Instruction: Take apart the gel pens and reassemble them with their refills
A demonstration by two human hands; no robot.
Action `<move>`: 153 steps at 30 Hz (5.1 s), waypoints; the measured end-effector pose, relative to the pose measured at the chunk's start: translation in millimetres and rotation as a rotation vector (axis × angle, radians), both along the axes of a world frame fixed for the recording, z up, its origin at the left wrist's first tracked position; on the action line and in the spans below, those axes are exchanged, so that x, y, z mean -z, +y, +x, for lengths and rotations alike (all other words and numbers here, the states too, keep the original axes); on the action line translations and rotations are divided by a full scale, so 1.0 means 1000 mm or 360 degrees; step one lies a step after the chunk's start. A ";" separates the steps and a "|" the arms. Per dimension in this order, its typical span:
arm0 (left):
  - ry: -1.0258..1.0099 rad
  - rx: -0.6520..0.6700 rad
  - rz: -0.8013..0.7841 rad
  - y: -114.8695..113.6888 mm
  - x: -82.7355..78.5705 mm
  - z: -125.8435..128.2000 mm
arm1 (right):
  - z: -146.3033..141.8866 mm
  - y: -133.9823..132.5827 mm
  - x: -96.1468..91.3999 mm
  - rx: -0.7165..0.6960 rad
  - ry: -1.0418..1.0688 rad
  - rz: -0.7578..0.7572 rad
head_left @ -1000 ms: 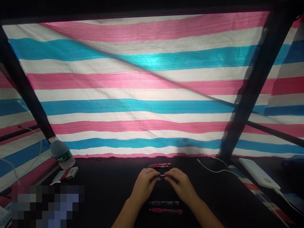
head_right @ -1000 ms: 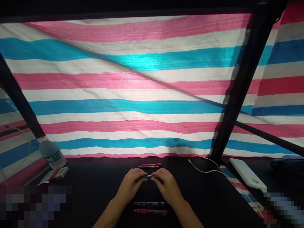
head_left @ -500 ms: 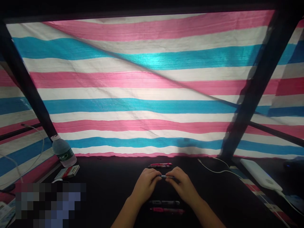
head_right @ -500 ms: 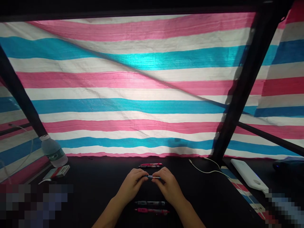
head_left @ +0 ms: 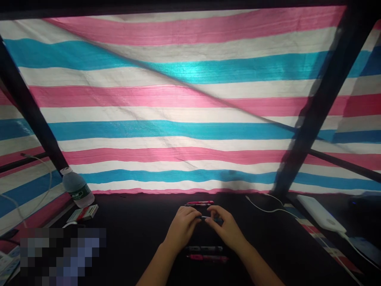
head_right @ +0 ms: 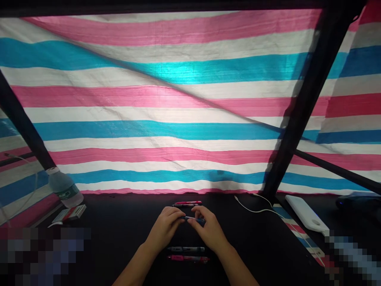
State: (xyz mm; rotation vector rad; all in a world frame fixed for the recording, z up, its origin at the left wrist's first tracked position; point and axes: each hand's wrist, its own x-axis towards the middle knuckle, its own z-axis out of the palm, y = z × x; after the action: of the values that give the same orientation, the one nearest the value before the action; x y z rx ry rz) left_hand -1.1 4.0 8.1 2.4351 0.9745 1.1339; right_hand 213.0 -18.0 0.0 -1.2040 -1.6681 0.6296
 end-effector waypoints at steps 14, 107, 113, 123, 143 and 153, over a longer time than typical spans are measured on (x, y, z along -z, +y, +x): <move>0.0127 -0.0015 0.0061 0.002 -0.002 -0.002 | 0.001 -0.002 0.000 -0.0109 -0.0016 -0.0045; 0.0378 -0.0155 -0.0040 0.018 0.000 -0.015 | 0.012 0.020 0.020 -0.0034 -0.0128 -0.0141; 0.0335 -0.0136 -0.0107 0.018 0.002 -0.015 | 0.012 0.023 0.022 0.0075 0.0175 -0.0313; 0.0351 -0.0151 -0.0058 0.015 -0.001 -0.015 | 0.005 0.019 0.019 -0.0019 0.0443 -0.0377; 0.0080 -0.0154 -0.0415 0.008 -0.012 -0.012 | 0.005 0.015 0.014 -0.0063 0.0602 -0.0254; 0.0251 -0.0122 -0.0237 0.008 -0.011 -0.009 | 0.005 0.015 0.017 -0.0091 0.0612 -0.0236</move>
State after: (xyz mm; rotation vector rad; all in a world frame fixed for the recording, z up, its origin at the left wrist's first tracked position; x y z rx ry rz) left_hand -10.5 11.8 19.1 2.4135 1.1641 0.8679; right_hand 217.6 -3.2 -17.2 -1.0603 -1.3528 0.9689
